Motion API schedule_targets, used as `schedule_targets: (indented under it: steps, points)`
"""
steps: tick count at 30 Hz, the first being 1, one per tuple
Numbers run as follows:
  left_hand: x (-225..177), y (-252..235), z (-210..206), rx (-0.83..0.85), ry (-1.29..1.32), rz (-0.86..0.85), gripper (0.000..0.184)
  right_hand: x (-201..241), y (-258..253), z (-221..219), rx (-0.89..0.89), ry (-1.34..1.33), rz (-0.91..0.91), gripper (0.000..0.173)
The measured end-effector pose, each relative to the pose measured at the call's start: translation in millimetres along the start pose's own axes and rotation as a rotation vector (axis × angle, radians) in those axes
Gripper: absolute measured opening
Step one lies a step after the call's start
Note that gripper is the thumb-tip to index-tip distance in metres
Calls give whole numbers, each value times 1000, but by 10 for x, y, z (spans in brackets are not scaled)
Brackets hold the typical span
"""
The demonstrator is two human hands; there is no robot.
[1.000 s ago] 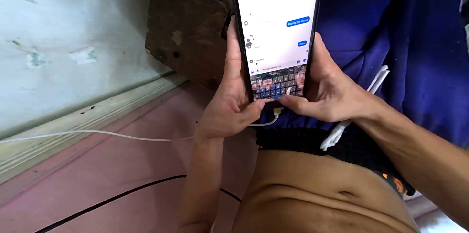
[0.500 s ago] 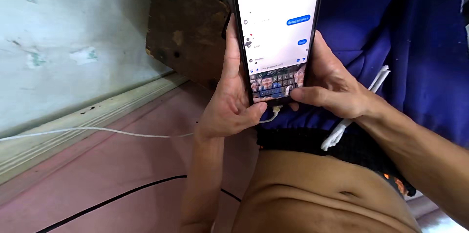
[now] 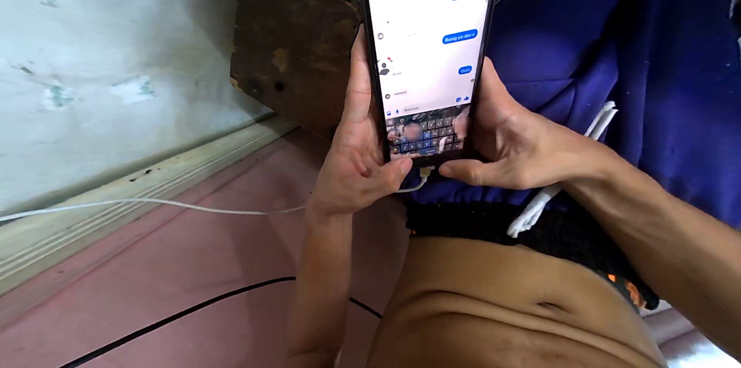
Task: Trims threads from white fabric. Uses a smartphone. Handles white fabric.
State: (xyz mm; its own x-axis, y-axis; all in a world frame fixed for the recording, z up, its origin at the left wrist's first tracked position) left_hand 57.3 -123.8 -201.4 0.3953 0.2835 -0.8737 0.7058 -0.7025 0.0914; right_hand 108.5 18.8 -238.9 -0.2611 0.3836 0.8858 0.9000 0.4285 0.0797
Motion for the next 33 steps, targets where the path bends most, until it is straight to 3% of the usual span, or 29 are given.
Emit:
schedule_targets:
  steps: [6,14,20,33]
  points:
    - [20,-6,17,0,-2,14,127,-17,2,-1,-43,67,-55,99]
    - [13,-44,21,-38,13,9,125,-44,-16,14,-40,140,-36,113]
    - [-16,-118,28,-231,-554,39,120,-59,-41,29,-99,261,-94,104]
    - [-30,-141,53,-351,-762,178,119,-132,-81,73,-156,298,-151,101]
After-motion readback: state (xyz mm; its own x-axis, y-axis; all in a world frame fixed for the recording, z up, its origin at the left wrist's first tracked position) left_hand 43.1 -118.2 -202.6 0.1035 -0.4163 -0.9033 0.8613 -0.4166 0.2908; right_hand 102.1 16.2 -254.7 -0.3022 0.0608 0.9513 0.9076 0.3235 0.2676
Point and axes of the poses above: each hand's wrist, its own y-axis away from the middle knuckle, its own z-axis out of the back of the hand, x = y × z, the point moved 6 cm from there along -y, towards the middle knuckle, and after that the axes turned 3 degrees about -z, right-handed, at the moved point
